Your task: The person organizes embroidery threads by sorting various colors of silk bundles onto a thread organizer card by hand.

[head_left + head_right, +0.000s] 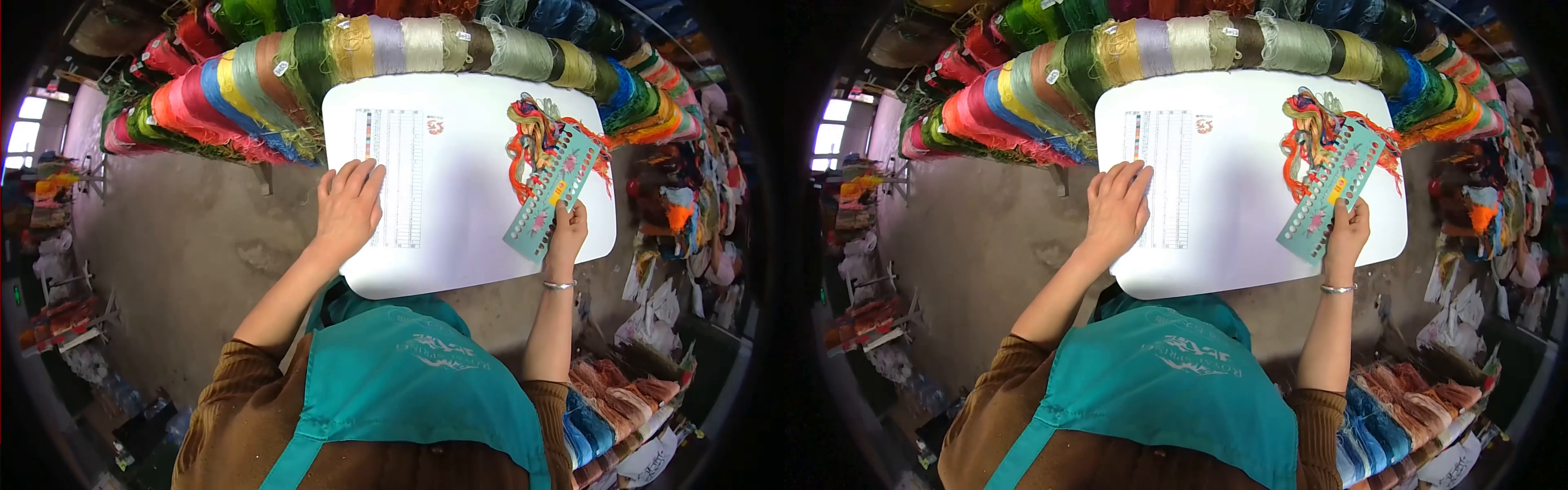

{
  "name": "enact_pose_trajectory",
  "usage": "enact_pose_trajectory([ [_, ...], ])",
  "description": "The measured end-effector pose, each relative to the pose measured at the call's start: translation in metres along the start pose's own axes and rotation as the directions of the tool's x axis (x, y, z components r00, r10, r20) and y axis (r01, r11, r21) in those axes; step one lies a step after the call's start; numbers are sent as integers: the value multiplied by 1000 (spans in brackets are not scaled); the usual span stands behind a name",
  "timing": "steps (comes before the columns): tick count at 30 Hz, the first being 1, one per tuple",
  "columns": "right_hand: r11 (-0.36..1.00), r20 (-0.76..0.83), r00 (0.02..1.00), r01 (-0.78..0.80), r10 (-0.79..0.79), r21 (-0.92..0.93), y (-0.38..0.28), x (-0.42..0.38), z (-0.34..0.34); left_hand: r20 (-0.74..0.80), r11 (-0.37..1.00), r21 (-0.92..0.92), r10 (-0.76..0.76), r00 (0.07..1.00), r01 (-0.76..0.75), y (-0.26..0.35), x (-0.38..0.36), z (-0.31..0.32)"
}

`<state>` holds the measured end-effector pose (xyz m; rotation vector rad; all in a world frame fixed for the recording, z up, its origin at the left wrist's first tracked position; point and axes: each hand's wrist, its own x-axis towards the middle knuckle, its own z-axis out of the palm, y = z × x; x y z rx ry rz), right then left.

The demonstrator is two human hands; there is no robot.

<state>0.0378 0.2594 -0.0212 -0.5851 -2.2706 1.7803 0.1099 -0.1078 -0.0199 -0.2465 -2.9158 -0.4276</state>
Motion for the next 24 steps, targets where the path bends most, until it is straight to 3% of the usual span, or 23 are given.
enact_pose_trajectory([
  [2, 1000, 7, 1000, -2, 2, -15, 1, 1, -1, -56, 1000, 11, -3, 998, 3, 0, 1, 2],
  [8, 999, 47, 998, -46, 46, -1, 2, 8, -6, -34, 999, 11, -32, 999, 32, 12, 4, 4],
  [12, 1000, 168, 986, -13, 9, 20, -10, 38, -23, -32, 997, 38, -66, 997, 68, 37, 5, 10],
  [14, 994, 315, 946, -48, 76, -98, -21, 62, -35, -34, 993, 50, -107, 994, 108, 57, 8, 15],
  [16, 983, 458, 889, 102, -21, -152, -2, 103, -49, -51, 987, 46, -151, 987, 154, 84, 10, 21],
  [17, 936, 478, 878, 193, -31, -294, 6, 124, -57, -73, 983, 43, -178, 981, 181, 100, 14, 26],
  [18, 860, 537, 804, 442, -256, -253, 29, 153, -62, -87, 977, 42, -205, 975, 209, 118, 15, 29],
  [20, 752, 587, 710, 613, -388, -243, 26, 178, -65, -132, 959, 57, -269, 954, 278, 154, 18, 41],
  [22, 717, 653, 639, 666, -405, -207, 20, 187, -60, -179, 937, 66, -326, 928, 342, 186, 20, 51],
  [24, 760, 737, 598, 624, -314, -183, 2, 192, -62, -197, 917, 67, -375, 906, 394, 211, 23, 60],
])
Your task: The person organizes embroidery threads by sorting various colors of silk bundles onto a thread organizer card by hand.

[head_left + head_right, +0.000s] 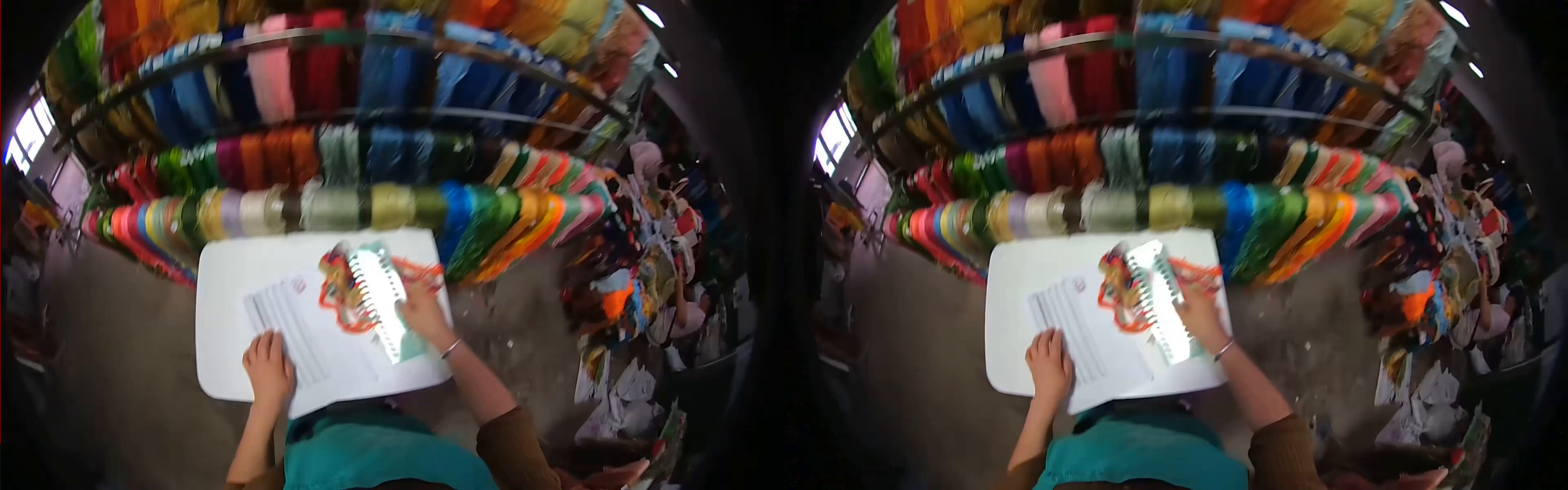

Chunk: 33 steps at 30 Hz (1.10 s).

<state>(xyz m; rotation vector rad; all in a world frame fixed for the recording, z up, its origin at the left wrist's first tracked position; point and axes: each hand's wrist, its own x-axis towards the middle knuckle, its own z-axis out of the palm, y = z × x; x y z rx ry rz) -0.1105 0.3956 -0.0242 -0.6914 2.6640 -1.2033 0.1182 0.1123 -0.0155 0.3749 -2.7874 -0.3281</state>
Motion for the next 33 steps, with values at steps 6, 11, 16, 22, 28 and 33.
enact_pose_trajectory([
  [6, 988, 202, 977, 93, -67, -120, -22, 46, -74, -57, 994, 25, -101, 993, 102, 34, -12, 11],
  [11, 894, -201, 892, 432, -404, 119, -77, 148, -186, -109, 991, 7, -135, 985, 137, 46, -14, 16],
  [16, 821, -505, 805, 496, -312, 283, -175, 237, -310, -119, 987, -3, -162, 980, 163, 45, -16, 19],
  [22, 759, -732, 647, 582, -214, 292, -214, 347, -385, -143, 983, -11, -184, 972, 184, 52, -15, 21],
  [28, 828, -807, 574, 515, -140, 223, -232, 398, -406, -157, 975, 32, -213, 964, 220, 61, -16, 23],
  [33, 916, -833, 505, 402, -227, -5, -252, 403, -411, -161, 972, 45, -221, 962, 231, 66, -14, 19],
])
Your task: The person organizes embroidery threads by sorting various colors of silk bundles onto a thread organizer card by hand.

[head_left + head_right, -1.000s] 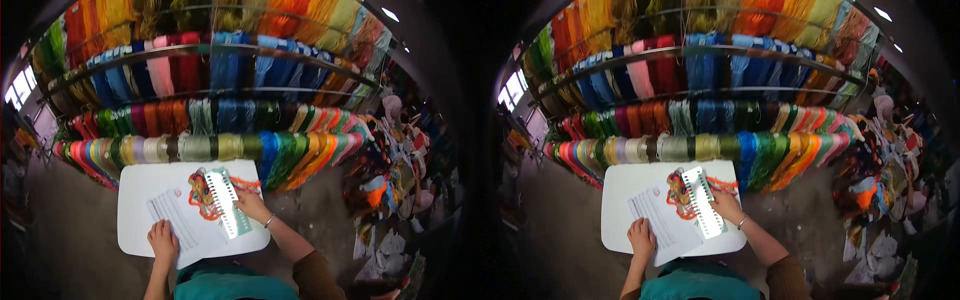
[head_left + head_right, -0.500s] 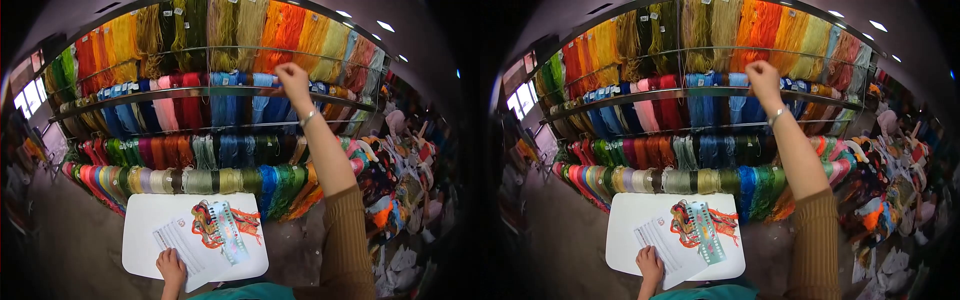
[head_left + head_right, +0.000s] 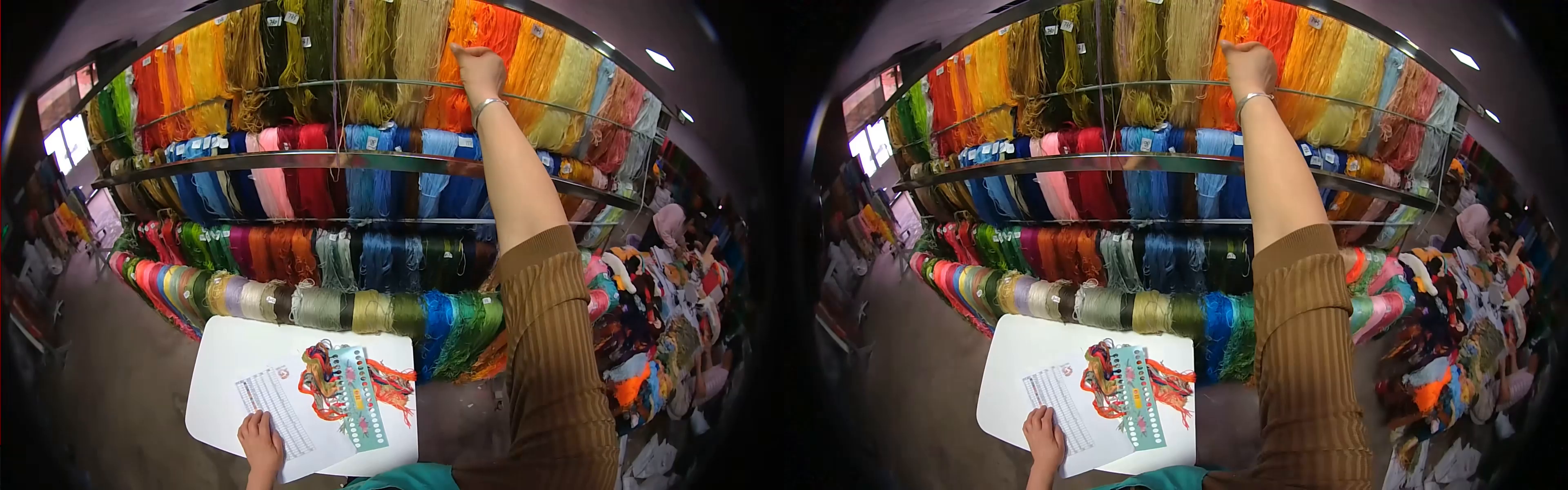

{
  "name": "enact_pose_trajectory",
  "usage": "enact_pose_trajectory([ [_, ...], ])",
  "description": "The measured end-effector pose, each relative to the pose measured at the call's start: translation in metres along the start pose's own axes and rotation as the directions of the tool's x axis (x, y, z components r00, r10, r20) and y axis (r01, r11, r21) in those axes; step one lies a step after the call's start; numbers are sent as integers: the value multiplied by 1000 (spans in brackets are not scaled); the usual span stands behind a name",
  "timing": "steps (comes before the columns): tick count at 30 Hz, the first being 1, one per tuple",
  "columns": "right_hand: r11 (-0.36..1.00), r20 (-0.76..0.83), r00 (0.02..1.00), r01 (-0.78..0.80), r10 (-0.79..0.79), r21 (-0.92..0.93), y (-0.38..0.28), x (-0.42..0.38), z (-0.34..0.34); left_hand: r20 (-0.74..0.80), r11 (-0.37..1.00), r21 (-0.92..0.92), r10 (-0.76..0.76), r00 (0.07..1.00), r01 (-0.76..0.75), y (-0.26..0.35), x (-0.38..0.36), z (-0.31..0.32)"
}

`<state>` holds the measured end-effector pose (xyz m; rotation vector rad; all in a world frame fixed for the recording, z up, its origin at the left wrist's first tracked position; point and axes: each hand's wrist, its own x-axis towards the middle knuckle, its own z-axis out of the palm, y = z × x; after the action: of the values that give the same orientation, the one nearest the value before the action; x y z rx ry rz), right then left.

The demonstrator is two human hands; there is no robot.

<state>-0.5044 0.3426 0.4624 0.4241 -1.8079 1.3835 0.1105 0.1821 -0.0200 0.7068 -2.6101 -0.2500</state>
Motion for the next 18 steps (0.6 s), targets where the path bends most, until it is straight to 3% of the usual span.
enact_pose_trajectory([
  [5, 997, -12, 1000, -16, 15, -76, 7, 5, 9, -10, 1000, 8, 9, 1000, -8, 0, -1, 0],
  [9, 999, -29, 999, 38, -38, -4, 14, -3, 5, -6, 1000, 2, 0, 1000, 0, 2, 1, -1],
  [12, 985, -47, 996, 84, -78, 153, 28, -1, 9, -4, 1000, 9, -2, 1000, 2, 2, 1, 0],
  [14, 922, -13, 1000, 28, -25, 385, 34, 1, 10, 0, 1000, 9, -2, 1000, 2, 3, 2, -1],
  [18, 799, 102, 991, -132, 89, 587, 19, -10, -7, 11, 1000, 8, -8, 1000, 7, 3, 2, -3],
])
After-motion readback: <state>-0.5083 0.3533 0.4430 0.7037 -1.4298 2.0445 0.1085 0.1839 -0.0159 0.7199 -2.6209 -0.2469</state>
